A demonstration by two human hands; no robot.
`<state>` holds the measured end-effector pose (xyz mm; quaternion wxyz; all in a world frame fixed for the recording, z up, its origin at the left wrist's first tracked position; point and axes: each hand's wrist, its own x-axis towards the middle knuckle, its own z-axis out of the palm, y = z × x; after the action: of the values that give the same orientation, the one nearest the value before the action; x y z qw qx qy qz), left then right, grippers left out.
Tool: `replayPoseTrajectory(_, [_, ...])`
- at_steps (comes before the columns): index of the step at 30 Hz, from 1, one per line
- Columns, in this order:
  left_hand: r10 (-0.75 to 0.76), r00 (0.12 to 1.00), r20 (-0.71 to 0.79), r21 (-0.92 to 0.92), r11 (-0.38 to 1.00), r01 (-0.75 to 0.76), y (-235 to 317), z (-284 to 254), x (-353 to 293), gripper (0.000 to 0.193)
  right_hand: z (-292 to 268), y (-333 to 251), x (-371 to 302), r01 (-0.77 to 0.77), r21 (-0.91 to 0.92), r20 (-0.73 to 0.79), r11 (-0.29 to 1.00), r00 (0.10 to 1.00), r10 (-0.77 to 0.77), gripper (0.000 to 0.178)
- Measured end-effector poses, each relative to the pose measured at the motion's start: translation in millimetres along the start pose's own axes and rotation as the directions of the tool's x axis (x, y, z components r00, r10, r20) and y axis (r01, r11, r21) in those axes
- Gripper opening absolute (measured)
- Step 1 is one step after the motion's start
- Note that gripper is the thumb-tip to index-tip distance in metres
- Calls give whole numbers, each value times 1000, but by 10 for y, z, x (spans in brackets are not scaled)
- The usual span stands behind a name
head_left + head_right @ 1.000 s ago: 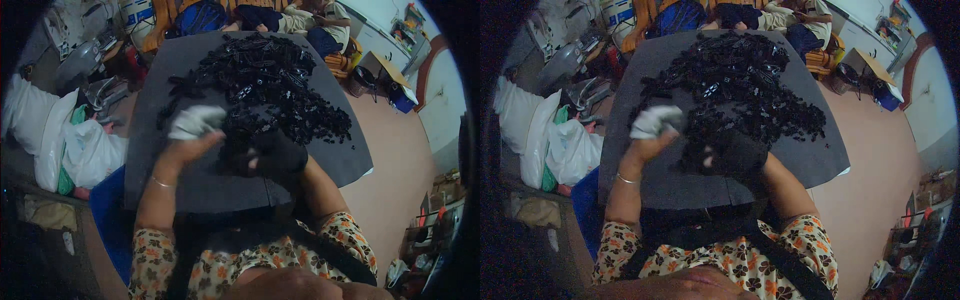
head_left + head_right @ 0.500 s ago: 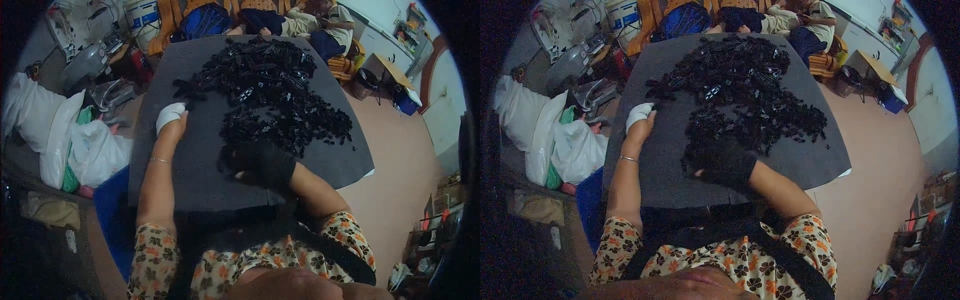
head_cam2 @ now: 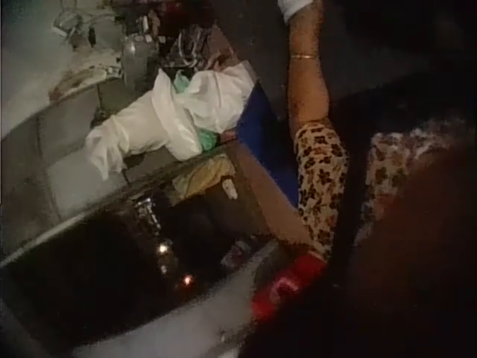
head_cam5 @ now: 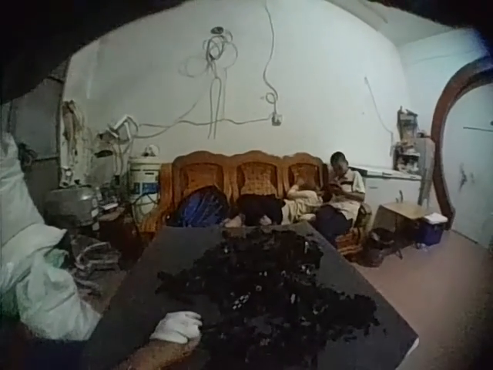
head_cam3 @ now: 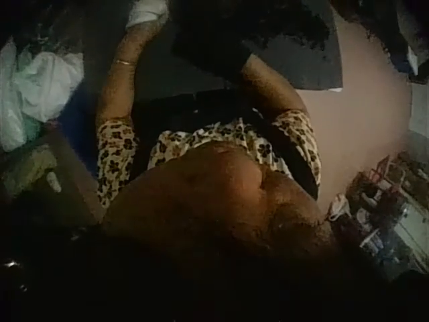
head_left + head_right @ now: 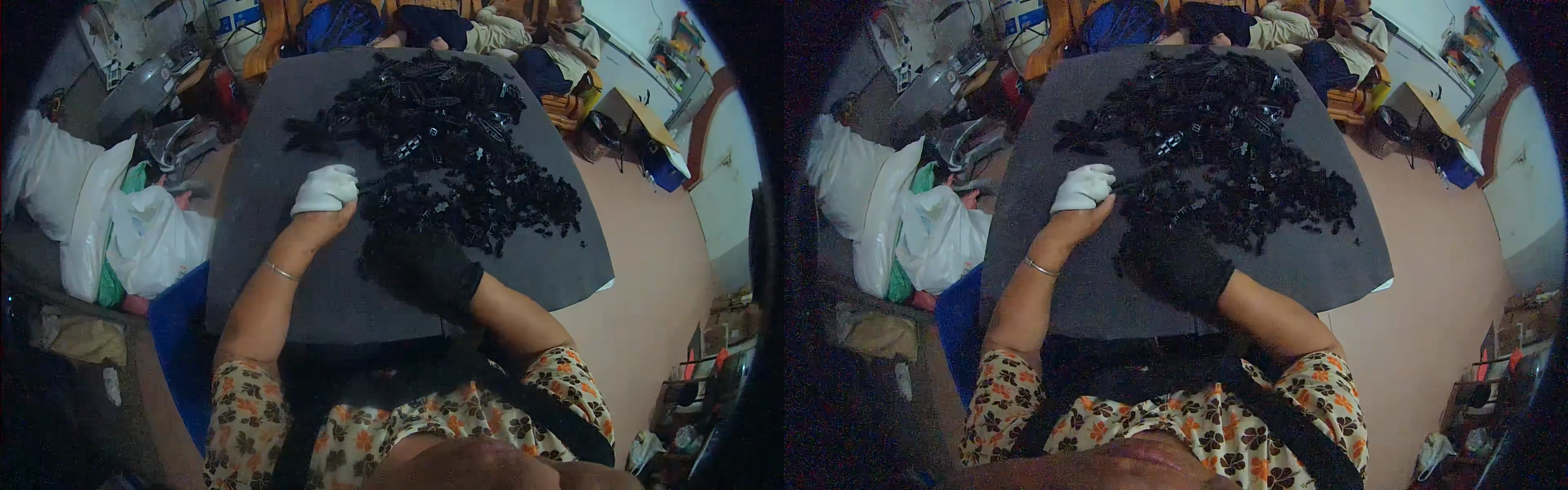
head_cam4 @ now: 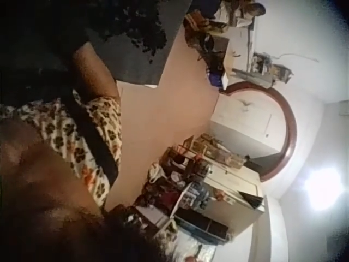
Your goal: Sorting small black manufacturing parts on a workbench and placing them into a container.
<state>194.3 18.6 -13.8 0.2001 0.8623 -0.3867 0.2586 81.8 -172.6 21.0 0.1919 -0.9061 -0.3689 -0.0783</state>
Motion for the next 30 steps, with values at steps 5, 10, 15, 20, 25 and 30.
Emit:
replayPoseTrajectory(5, [2,992,-128,-140,990,-20,88,-36,32,13,165,68,-45,26,-145,-107,989,993,-42,40])
replayPoseTrajectory(10, [-340,939,56,-279,897,342,232,-148,23,14,-52,36,-37,-137,178,-27,974,989,144,33])
replayPoseTrajectory(15, [-459,883,100,-545,717,435,106,3,3,17,-6,151,-95,15,-41,-89,999,996,-18,43])
replayPoseTrajectory(20, [-497,760,419,-723,323,610,135,-10,26,14,-185,7,-103,-151,218,128,964,984,126,41])
replayPoseTrajectory(25, [-263,963,61,-325,907,269,53,154,-94,21,-28,49,-204,-242,924,105,295,905,413,32])
replayPoseTrajectory(30, [-448,746,492,-663,363,655,163,14,-58,22,72,215,-218,-155,886,2,437,944,331,28])
